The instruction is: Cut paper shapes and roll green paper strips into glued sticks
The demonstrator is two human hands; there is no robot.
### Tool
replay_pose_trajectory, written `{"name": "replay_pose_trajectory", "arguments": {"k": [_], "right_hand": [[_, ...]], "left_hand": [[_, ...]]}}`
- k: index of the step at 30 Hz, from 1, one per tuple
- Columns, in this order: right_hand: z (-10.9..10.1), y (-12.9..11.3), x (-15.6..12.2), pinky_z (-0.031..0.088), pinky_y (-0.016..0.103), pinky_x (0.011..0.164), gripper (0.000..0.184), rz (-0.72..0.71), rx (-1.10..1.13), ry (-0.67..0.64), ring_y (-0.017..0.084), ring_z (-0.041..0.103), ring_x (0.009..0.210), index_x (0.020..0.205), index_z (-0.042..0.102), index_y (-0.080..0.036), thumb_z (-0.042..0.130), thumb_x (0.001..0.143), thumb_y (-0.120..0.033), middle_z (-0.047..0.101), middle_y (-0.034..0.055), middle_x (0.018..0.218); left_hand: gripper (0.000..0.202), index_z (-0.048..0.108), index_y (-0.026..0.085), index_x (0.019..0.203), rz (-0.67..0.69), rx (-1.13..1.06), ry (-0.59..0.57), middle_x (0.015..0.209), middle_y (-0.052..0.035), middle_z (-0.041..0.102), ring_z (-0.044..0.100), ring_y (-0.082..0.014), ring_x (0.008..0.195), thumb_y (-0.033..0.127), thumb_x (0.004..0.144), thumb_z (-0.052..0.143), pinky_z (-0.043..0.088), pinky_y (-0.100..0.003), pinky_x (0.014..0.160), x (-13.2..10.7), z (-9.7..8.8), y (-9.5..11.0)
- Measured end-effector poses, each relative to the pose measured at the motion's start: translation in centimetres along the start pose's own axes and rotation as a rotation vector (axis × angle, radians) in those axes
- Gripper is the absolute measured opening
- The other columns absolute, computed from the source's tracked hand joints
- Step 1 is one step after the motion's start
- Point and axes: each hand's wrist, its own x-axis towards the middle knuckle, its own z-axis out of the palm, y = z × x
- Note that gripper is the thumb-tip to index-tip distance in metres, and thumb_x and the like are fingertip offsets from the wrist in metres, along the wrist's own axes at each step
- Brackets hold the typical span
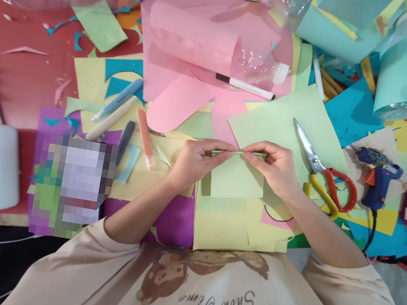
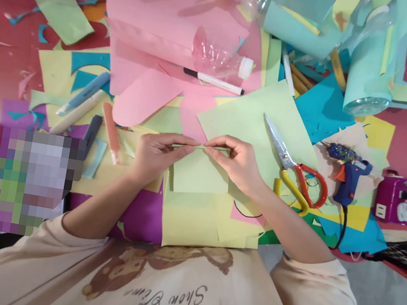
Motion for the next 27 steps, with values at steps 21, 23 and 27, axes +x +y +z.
{"name": "replay_pose_trajectory", "arguments": {"k": [21,23,27], "right_hand": [[-0.10,-0.13,-0.01,0.044,0.025,0.060,0.016,0.023,0.000,-0.038,0.011,0.058,0.067,0.079,0.070,-0.020,0.072,0.075,-0.035,0.070,0.0004,0.077],[-0.10,-0.12,-0.03,0.043,0.025,0.059,0.014,0.012,-0.003,-0.029,0.011,0.058,0.065,0.078,0.070,-0.020,0.072,0.075,-0.034,0.070,-0.0002,0.077],[-0.06,-0.15,-0.02,0.042,0.025,0.059,0.012,-0.016,-0.027,-0.016,0.011,0.057,0.065,0.078,0.070,-0.021,0.072,0.075,-0.033,0.069,-0.0005,0.076]], "left_hand": [[0.017,0.074,0.022,0.089,0.030,-0.045,-0.032,0.090,-0.0023,0.075,0.069,-0.0161,0.084,0.032,0.078,0.067,0.054,-0.023,0.075,-0.11,-0.01,-0.29],[0.020,0.074,0.021,0.093,0.028,-0.047,-0.054,0.092,-0.0031,0.075,0.069,-0.0160,0.085,0.035,0.080,0.065,0.053,-0.022,0.073,-0.05,-0.08,-0.21],[0.025,0.075,0.022,0.093,0.030,-0.014,-0.072,0.090,-0.0029,0.076,0.069,-0.0151,0.082,0.040,0.085,0.058,0.051,-0.020,0.068,0.03,-0.15,0.00]]}}
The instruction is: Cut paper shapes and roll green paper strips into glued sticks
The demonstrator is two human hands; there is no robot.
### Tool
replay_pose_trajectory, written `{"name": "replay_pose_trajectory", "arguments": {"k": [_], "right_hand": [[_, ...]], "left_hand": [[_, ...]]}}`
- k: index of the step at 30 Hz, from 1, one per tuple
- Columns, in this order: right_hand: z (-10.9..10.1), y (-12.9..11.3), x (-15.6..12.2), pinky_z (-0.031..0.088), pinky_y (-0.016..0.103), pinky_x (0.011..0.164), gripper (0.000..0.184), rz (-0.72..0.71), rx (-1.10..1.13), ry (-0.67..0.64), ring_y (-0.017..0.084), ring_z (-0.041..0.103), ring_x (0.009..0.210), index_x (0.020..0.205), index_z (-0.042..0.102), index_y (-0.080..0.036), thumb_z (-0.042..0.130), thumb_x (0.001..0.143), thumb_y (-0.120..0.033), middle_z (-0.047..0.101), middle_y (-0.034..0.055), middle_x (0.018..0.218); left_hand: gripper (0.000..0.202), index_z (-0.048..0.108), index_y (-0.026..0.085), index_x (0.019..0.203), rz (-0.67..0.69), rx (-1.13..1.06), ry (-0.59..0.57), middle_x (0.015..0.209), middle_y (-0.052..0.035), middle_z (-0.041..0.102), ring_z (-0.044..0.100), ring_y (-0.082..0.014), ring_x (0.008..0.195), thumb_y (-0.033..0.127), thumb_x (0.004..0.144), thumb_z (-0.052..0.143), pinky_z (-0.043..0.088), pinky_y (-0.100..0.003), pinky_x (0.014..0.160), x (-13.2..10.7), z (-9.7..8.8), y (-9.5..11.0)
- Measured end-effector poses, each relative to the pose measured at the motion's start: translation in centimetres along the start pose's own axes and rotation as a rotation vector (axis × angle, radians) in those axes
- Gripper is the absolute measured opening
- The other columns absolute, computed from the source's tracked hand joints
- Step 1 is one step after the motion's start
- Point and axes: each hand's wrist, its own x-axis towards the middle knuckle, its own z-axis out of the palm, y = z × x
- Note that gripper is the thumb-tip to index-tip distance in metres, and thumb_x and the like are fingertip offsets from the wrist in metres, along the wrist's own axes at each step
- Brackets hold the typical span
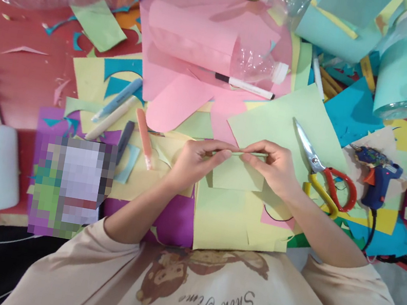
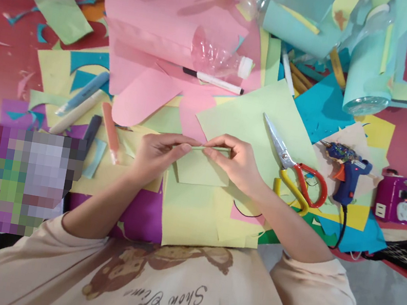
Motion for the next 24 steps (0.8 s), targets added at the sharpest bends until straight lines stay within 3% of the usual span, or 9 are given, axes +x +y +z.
{"name": "replay_pose_trajectory", "arguments": {"k": [12,15,18,21,24], "right_hand": [[-0.07,0.32,0.11,0.045,0.024,0.072,0.016,-0.038,0.069,-0.039,0.012,0.060,0.083,0.087,0.067,-0.021,0.072,0.076,-0.031,0.067,-0.0005,0.086],[-0.13,0.03,0.11,0.042,0.022,0.064,0.019,0.027,0.087,-0.051,0.010,0.056,0.074,0.086,0.068,-0.020,0.072,0.075,-0.035,0.065,-0.0009,0.084],[-0.14,-0.21,0.09,0.031,0.022,0.051,0.022,0.101,0.064,-0.053,0.007,0.044,0.057,0.078,0.068,-0.018,0.072,0.074,-0.040,0.058,-0.0026,0.069],[-0.13,-0.15,0.08,0.022,0.023,0.046,0.024,0.129,0.041,-0.005,0.005,0.030,0.049,0.073,0.067,-0.018,0.074,0.071,-0.041,0.045,-0.0055,0.057],[-0.15,0.05,0.06,0.020,0.023,0.046,0.026,0.145,0.057,0.026,0.005,0.027,0.049,0.072,0.066,-0.018,0.076,0.068,-0.042,0.038,-0.0067,0.054]], "left_hand": [[0.014,0.076,0.022,0.088,0.026,0.036,0.093,0.088,-0.0005,0.076,0.071,-0.0136,0.080,0.025,0.079,0.065,0.055,-0.019,0.071,-0.15,0.21,0.04],[0.014,0.076,0.021,0.086,0.040,0.054,0.125,0.085,-0.0006,0.076,0.070,-0.0121,0.073,0.025,0.079,0.064,0.054,-0.018,0.064,-0.13,0.21,0.06],[0.013,0.075,0.020,0.086,0.057,0.061,0.144,0.083,-0.0007,0.076,0.068,-0.0105,0.066,0.025,0.079,0.065,0.051,-0.017,0.056,-0.13,0.24,0.06],[0.011,0.074,0.019,0.085,0.088,0.035,0.159,0.082,-0.0012,0.076,0.069,-0.0112,0.071,0.024,0.078,0.067,0.052,-0.017,0.060,-0.20,0.40,-0.09],[0.011,0.072,0.018,0.085,0.088,-0.005,0.179,0.082,-0.0019,0.075,0.070,-0.0128,0.077,0.025,0.077,0.068,0.054,-0.018,0.065,-0.30,0.61,-0.34]]}}
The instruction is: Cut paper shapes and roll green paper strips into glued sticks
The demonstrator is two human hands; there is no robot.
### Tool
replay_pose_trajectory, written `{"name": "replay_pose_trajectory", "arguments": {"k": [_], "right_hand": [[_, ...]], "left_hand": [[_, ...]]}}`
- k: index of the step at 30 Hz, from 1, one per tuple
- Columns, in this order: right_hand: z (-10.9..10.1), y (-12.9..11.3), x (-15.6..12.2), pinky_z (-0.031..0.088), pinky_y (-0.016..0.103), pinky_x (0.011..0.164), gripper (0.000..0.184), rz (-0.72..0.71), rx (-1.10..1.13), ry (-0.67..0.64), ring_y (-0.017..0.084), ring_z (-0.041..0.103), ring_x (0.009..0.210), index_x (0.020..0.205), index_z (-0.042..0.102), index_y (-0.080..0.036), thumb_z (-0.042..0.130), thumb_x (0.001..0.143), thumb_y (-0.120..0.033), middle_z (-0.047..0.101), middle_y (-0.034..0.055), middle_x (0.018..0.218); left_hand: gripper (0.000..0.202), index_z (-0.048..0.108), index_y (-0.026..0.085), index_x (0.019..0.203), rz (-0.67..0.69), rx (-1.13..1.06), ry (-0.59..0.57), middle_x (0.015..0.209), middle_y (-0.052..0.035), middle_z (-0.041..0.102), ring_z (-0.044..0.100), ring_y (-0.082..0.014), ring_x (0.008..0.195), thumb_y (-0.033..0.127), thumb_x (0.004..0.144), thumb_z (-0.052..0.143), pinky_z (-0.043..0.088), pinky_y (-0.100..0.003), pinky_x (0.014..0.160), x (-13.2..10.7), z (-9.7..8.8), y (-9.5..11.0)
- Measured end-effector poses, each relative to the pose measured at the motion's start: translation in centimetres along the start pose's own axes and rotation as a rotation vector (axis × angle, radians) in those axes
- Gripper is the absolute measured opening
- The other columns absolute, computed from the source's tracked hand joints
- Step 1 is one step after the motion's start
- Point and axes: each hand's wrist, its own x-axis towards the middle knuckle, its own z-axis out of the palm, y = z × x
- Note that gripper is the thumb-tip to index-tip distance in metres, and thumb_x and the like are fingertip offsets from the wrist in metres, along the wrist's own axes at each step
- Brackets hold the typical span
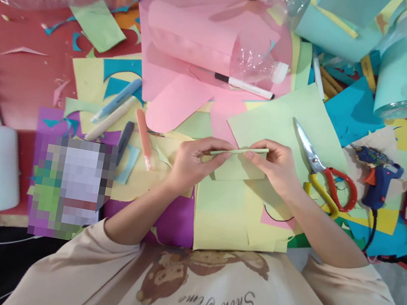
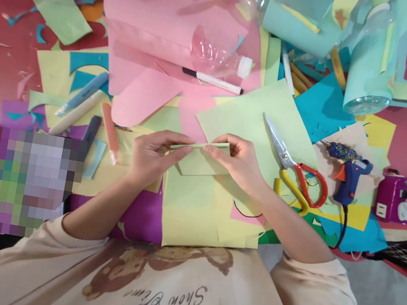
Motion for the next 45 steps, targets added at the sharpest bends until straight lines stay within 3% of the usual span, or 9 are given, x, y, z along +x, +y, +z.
{"name": "replay_pose_trajectory", "arguments": {"k": [6,11,15,22,28,33,39,45], "right_hand": [[-0.1,0.0,-0.1,0.031,0.023,0.050,0.026,-0.013,0.013,0.011,0.007,0.040,0.053,0.073,0.064,-0.019,0.076,0.068,-0.042,0.047,-0.0046,0.059],[-0.1,-0.2,-0.3,0.041,0.024,0.054,0.026,0.035,0.041,-0.004,0.010,0.050,0.058,0.076,0.064,-0.019,0.074,0.069,-0.042,0.058,-0.0021,0.065],[-0.1,-0.3,-0.2,0.041,0.023,0.054,0.021,0.029,0.072,0.012,0.010,0.052,0.059,0.073,0.067,-0.019,0.076,0.066,-0.036,0.059,-0.0028,0.064],[0.1,-0.3,-0.4,0.041,0.024,0.052,0.016,0.105,0.154,0.016,0.010,0.051,0.057,0.070,0.068,-0.019,0.076,0.066,-0.032,0.059,-0.0027,0.064],[0.1,0.0,-0.3,0.044,0.024,0.059,0.018,-0.040,0.198,0.087,0.009,0.052,0.062,0.077,0.066,-0.021,0.075,0.069,-0.034,0.060,-0.0033,0.071],[0.4,0.7,-0.4,0.046,0.027,0.058,0.023,0.000,0.289,0.034,0.011,0.052,0.061,0.074,0.062,-0.020,0.074,0.070,-0.039,0.056,-0.0030,0.066],[1.3,0.3,-0.9,0.047,0.027,0.058,0.028,0.103,0.199,0.008,0.012,0.054,0.063,0.072,0.063,-0.016,0.078,0.064,-0.039,0.061,0.0006,0.069],[1.1,0.1,-0.8,0.045,0.023,0.052,0.028,0.084,0.128,0.030,0.011,0.053,0.059,0.068,0.061,-0.016,0.078,0.065,-0.039,0.059,-0.0009,0.064]], "left_hand": [[0.015,0.070,0.017,0.088,-0.013,-0.086,-0.071,0.084,-0.0026,0.074,0.070,-0.0132,0.078,0.027,0.077,0.069,0.057,-0.021,0.074,0.1,0.0,-0.2],[0.011,0.069,0.017,0.083,0.003,-0.080,-0.101,0.081,-0.0026,0.074,0.069,-0.0118,0.074,0.026,0.081,0.064,0.056,-0.020,0.069,0.2,-0.2,0.0],[0.009,0.068,0.017,0.085,-0.016,-0.095,-0.119,0.083,-0.0023,0.074,0.070,-0.0118,0.075,0.023,0.078,0.067,0.056,-0.020,0.070,0.1,-0.1,0.0],[0.021,0.061,0.017,0.094,-0.046,-0.158,-0.255,0.085,-0.0023,0.072,0.069,-0.0114,0.074,0.023,0.076,0.069,0.056,-0.022,0.069,0.2,0.0,-0.2],[0.027,0.056,0.018,0.091,-0.136,-0.254,-0.182,0.078,0.0014,0.066,0.064,-0.0089,0.070,0.024,0.072,0.073,0.052,-0.020,0.065,0.4,0.1,0.3],[0.029,0.054,0.018,0.091,-0.167,-0.334,-0.136,0.078,0.0018,0.061,0.061,-0.0073,0.070,0.023,0.070,0.074,0.051,-0.018,0.065,0.4,0.3,0.4],[0.030,0.051,0.019,0.091,-0.144,-0.348,-0.238,0.076,0.0021,0.057,0.058,-0.0073,0.067,0.023,0.071,0.072,0.051,-0.017,0.060,0.2,0.8,0.1],[0.033,0.049,0.020,0.099,-0.109,-0.270,-0.298,0.079,0.0014,0.056,0.058,-0.0078,0.070,0.027,0.075,0.071,0.051,-0.017,0.060,-0.3,0.8,-0.4]]}}
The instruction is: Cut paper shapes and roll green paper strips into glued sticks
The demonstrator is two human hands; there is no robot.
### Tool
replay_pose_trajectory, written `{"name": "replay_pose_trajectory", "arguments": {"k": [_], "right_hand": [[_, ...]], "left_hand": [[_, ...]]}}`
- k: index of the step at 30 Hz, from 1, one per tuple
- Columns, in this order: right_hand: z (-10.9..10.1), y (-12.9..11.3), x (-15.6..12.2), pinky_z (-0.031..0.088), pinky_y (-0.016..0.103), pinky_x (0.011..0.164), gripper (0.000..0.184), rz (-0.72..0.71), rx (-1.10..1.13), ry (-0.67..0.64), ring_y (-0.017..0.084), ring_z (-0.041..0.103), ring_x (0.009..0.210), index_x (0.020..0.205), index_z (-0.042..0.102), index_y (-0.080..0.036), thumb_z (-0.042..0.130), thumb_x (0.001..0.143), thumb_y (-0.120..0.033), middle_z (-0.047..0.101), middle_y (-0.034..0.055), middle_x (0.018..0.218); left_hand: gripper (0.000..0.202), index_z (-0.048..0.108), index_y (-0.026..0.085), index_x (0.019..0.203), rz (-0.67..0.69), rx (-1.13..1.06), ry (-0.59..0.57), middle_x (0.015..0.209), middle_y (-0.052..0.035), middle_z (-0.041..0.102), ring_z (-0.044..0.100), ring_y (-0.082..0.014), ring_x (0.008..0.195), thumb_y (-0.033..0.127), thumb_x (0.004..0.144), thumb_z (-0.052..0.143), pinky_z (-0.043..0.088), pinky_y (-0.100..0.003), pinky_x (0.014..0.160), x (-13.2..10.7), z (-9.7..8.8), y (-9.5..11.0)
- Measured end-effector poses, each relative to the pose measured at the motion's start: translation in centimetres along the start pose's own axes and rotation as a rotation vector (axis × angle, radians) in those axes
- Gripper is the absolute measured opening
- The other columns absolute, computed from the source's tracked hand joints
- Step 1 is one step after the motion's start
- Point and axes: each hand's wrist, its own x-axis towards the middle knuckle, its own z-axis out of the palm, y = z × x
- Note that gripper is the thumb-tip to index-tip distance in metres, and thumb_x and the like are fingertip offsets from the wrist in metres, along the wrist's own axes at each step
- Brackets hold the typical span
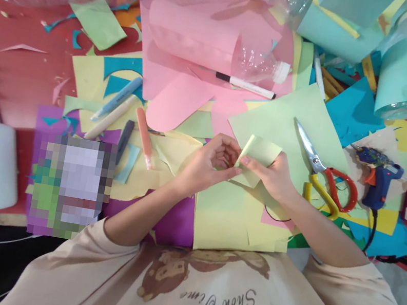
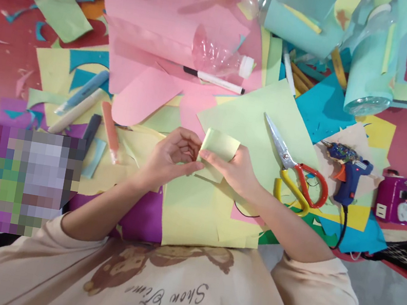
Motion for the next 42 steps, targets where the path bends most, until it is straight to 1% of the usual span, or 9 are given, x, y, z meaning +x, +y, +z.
{"name": "replay_pose_trajectory", "arguments": {"k": [2,4,6,9,14,20,28,33,42], "right_hand": [[-0.2,-0.2,0.1,0.047,0.024,0.056,0.026,-0.006,-0.003,-0.033,0.011,0.056,0.063,0.073,0.063,-0.016,0.077,0.067,-0.037,0.063,-0.0002,0.068],[-0.5,-0.4,0.1,0.051,0.026,0.063,0.025,-0.010,0.007,-0.087,0.014,0.061,0.071,0.082,0.067,-0.017,0.074,0.070,-0.037,0.068,0.0017,0.078],[-0.6,-0.7,0.1,0.053,0.028,0.070,0.027,-0.017,0.020,-0.132,0.016,0.065,0.080,0.093,0.069,-0.019,0.073,0.073,-0.037,0.071,0.0029,0.089],[-0.7,-0.8,0.1,0.054,0.030,0.073,0.031,-0.020,0.014,-0.172,0.017,0.066,0.085,0.099,0.069,-0.021,0.073,0.073,-0.036,0.072,0.0029,0.096],[-0.8,-0.7,0.2,0.054,0.033,0.074,0.026,0.017,0.001,-0.220,0.018,0.066,0.083,0.095,0.071,-0.021,0.073,0.073,-0.036,0.072,0.0037,0.094],[-0.8,-0.7,0.2,0.050,0.027,0.061,0.028,0.070,0.026,-0.168,0.014,0.063,0.070,0.089,0.069,-0.018,0.068,0.077,-0.043,0.069,0.0016,0.080],[-0.6,-0.8,0.1,0.046,0.024,0.051,0.028,0.122,-0.007,-0.061,0.012,0.057,0.059,0.076,0.066,-0.016,0.069,0.074,-0.043,0.064,0.0010,0.069],[-0.6,-0.6,0.2,0.041,0.023,0.047,0.028,0.089,-0.034,-0.027,0.010,0.051,0.053,0.068,0.063,-0.016,0.069,0.074,-0.043,0.058,-0.0016,0.059],[-0.3,-0.6,0.3,0.050,0.026,0.059,0.022,0.034,-0.005,-0.130,0.013,0.061,0.069,0.085,0.069,-0.021,0.078,0.067,-0.030,0.066,-0.0010,0.078]], "left_hand": [[0.041,0.048,0.022,0.110,0.081,0.088,-0.007,0.091,-0.0019,0.059,0.061,-0.0104,0.079,0.031,0.077,0.070,0.054,-0.021,0.069,-0.1,-0.3,-0.1],[0.062,0.041,0.025,0.126,0.229,0.199,-0.035,0.116,-0.0088,0.056,0.061,-0.0171,0.100,0.037,0.074,0.073,0.054,-0.031,0.084,0.0,-0.8,-0.2],[0.087,0.028,0.028,0.139,0.386,0.324,-0.092,0.141,-0.0152,0.039,0.049,-0.0277,0.125,0.044,0.068,0.076,0.047,-0.042,0.100,0.1,-1.2,-0.3],[0.109,0.008,0.030,0.148,0.509,0.495,-0.185,0.154,-0.0176,0.021,0.026,-0.0355,0.141,0.049,0.066,0.076,0.037,-0.052,0.108,0.3,-1.6,-0.4],[0.111,-0.006,0.026,0.149,0.590,0.638,-0.195,0.149,-0.0204,0.029,0.032,-0.0342,0.138,0.046,0.072,0.073,0.039,-0.053,0.105,0.2,-1.5,-0.8],[0.109,-0.003,0.028,0.148,0.582,0.653,-0.129,0.144,-0.0182,0.035,0.039,-0.0327,0.132,0.048,0.072,0.071,0.042,-0.051,0.101,0.2,-1.4,-0.4],[0.106,0.003,0.026,0.148,0.597,0.614,-0.105,0.143,-0.0186,0.037,0.040,-0.0325,0.131,0.046,0.071,0.073,0.042,-0.050,0.102,0.2,-1.3,-0.7],[0.102,0.004,0.023,0.148,0.615,0.775,-0.069,0.139,-0.0215,0.040,0.042,-0.0338,0.130,0.053,0.074,0.068,0.042,-0.050,0.100,0.3,-1.1,-0.9],[0.103,0.006,0.021,0.149,0.689,0.932,-0.053,0.136,-0.0228,0.042,0.046,-0.0353,0.124,0.056,0.074,0.067,0.044,-0.050,0.096,0.2,-1.1,-1.4]]}}
